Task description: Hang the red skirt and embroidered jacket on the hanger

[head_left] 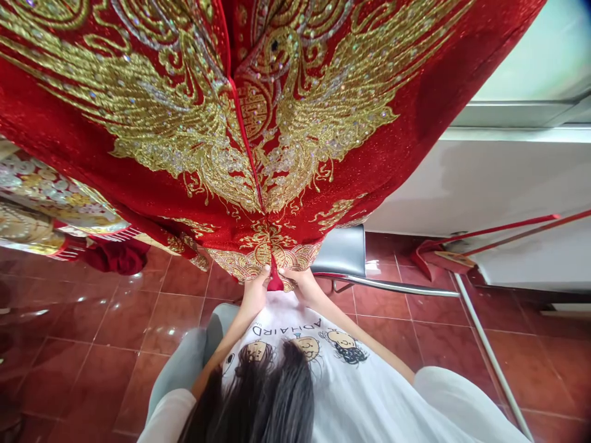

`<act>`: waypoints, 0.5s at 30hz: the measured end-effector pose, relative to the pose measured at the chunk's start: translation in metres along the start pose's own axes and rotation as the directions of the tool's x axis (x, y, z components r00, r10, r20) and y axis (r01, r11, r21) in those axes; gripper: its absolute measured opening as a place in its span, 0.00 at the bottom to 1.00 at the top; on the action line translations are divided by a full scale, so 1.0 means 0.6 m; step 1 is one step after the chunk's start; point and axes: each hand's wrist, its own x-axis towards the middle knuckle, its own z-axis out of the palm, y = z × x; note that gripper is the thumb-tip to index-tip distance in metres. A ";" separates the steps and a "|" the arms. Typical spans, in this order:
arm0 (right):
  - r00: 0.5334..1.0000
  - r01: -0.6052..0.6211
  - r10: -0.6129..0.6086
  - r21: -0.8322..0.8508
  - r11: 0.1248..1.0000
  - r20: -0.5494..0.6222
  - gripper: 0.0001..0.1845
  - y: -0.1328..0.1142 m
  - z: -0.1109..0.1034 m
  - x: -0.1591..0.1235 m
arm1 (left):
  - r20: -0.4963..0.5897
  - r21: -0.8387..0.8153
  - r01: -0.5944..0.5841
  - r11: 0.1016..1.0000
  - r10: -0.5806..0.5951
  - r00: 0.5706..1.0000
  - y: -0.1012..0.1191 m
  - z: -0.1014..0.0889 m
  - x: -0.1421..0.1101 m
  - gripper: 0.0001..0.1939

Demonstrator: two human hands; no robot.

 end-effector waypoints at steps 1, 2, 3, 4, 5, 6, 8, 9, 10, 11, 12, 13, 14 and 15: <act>1.000 -0.001 0.001 0.013 1.000 0.001 0.25 0.000 0.000 0.000 | 0.013 -0.014 -0.002 1.000 0.002 1.000 0.001 0.002 -0.001 0.23; 1.000 -0.002 0.002 0.022 1.000 0.001 0.25 0.000 0.000 -0.001 | 0.020 -0.026 -0.003 1.000 0.004 1.000 0.003 0.004 -0.001 0.24; 1.000 -0.002 0.002 0.030 1.000 0.001 0.24 -0.001 -0.001 -0.001 | 0.021 -0.034 -0.002 0.999 0.003 1.000 0.004 0.006 -0.002 0.26; 1.000 -0.002 0.002 0.035 0.999 0.001 0.24 -0.001 -0.002 -0.001 | 0.020 -0.040 0.000 0.999 0.001 1.000 0.005 0.007 -0.002 0.27; 1.000 0.000 0.000 0.038 0.999 0.000 0.24 -0.001 -0.002 0.000 | 0.017 -0.043 0.002 0.999 -0.001 1.000 0.007 0.009 -0.003 0.28; 1.000 0.002 -0.001 0.039 0.999 -0.004 0.25 -0.001 -0.002 0.000 | 0.011 -0.046 0.003 0.999 -0.003 1.000 0.007 0.010 -0.003 0.29; 1.000 0.000 0.001 0.031 1.000 -0.021 0.25 -0.002 -0.002 0.001 | -0.012 -0.039 0.003 0.999 -0.003 1.000 0.007 0.011 -0.003 0.31; 1.000 -0.004 0.005 0.025 1.000 -0.030 0.26 -0.002 0.000 0.001 | -0.022 -0.028 -0.002 1.000 0.001 1.000 0.006 0.010 -0.002 0.31; 0.999 -0.009 0.010 0.019 1.000 -0.041 0.26 -0.003 0.001 0.002 | -0.030 -0.015 -0.009 1.000 0.009 1.000 0.004 0.009 -0.002 0.31; 0.999 -0.016 0.016 0.015 1.000 -0.051 0.26 -0.003 0.003 0.003 | -0.033 0.000 -0.019 1.000 0.019 0.999 0.002 0.008 -0.001 0.31; 0.998 -0.023 0.024 0.015 1.000 -0.059 0.26 -0.003 0.006 0.003 | -0.032 0.016 -0.030 0.999 0.031 0.999 0.000 0.006 0.001 0.31; 0.997 -0.026 0.028 0.018 0.999 -0.066 0.26 -0.003 0.008 0.004 | -0.029 0.031 -0.043 0.999 0.044 0.999 -0.002 0.003 0.002 0.31; 0.997 -0.028 0.030 0.025 0.999 -0.071 0.26 -0.003 0.010 0.005 | -0.026 0.046 -0.057 0.997 0.058 0.998 -0.005 0.000 0.003 0.30; 0.997 -0.031 0.033 0.032 0.999 -0.074 0.27 -0.003 0.012 0.006 | -0.025 0.058 -0.072 0.996 0.074 0.997 -0.007 -0.002 0.005 0.30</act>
